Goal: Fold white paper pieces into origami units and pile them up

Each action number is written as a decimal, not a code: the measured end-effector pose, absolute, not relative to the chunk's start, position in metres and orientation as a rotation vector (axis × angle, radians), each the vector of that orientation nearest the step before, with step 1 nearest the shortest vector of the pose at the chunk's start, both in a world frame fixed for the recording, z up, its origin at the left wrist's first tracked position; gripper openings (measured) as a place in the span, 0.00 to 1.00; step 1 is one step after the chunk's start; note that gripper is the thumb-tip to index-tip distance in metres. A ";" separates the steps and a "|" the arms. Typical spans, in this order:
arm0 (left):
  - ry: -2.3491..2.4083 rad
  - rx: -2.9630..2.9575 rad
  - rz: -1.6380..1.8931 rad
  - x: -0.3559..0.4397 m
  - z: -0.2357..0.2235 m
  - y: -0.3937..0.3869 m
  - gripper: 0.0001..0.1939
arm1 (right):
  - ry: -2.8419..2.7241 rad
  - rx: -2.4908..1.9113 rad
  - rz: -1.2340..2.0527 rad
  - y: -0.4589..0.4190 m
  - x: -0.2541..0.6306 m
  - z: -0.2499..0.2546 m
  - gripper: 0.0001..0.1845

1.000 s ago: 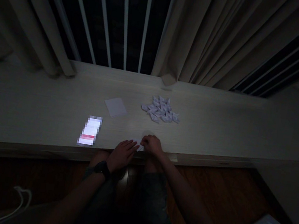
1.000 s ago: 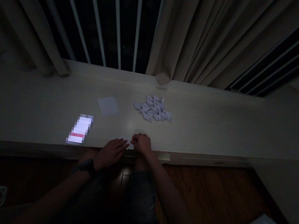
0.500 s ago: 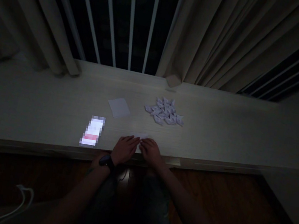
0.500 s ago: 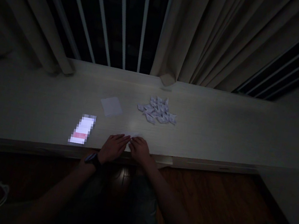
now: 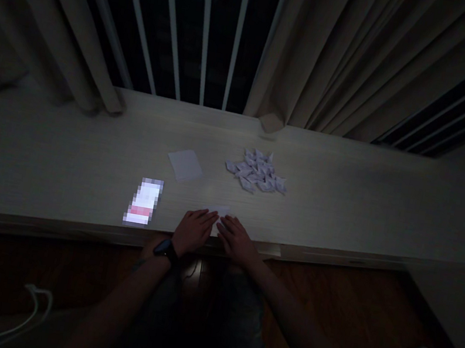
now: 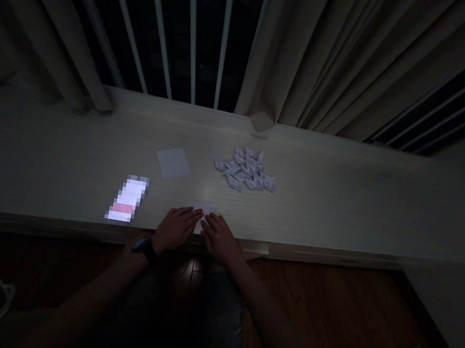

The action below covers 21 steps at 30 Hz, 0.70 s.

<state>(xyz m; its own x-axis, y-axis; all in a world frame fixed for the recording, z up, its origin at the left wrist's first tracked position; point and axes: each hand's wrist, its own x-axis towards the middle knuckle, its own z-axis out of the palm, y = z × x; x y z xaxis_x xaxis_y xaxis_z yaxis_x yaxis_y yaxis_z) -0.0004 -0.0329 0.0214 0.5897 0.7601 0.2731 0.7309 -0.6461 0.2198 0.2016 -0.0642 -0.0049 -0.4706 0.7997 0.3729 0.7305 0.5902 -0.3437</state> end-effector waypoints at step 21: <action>1.319 2.750 0.518 0.002 0.017 -0.036 0.21 | -2.403 -1.240 0.085 -0.049 0.203 -0.003 0.21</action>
<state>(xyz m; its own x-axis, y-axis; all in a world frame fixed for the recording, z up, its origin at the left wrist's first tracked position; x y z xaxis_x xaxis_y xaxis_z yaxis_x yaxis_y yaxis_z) 0.0021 -0.0359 0.0174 0.5808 0.7655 0.2770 0.7495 -0.6356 0.1851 0.2034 -0.0486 -0.0027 -0.5059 0.7896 0.3473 0.7630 0.5974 -0.2467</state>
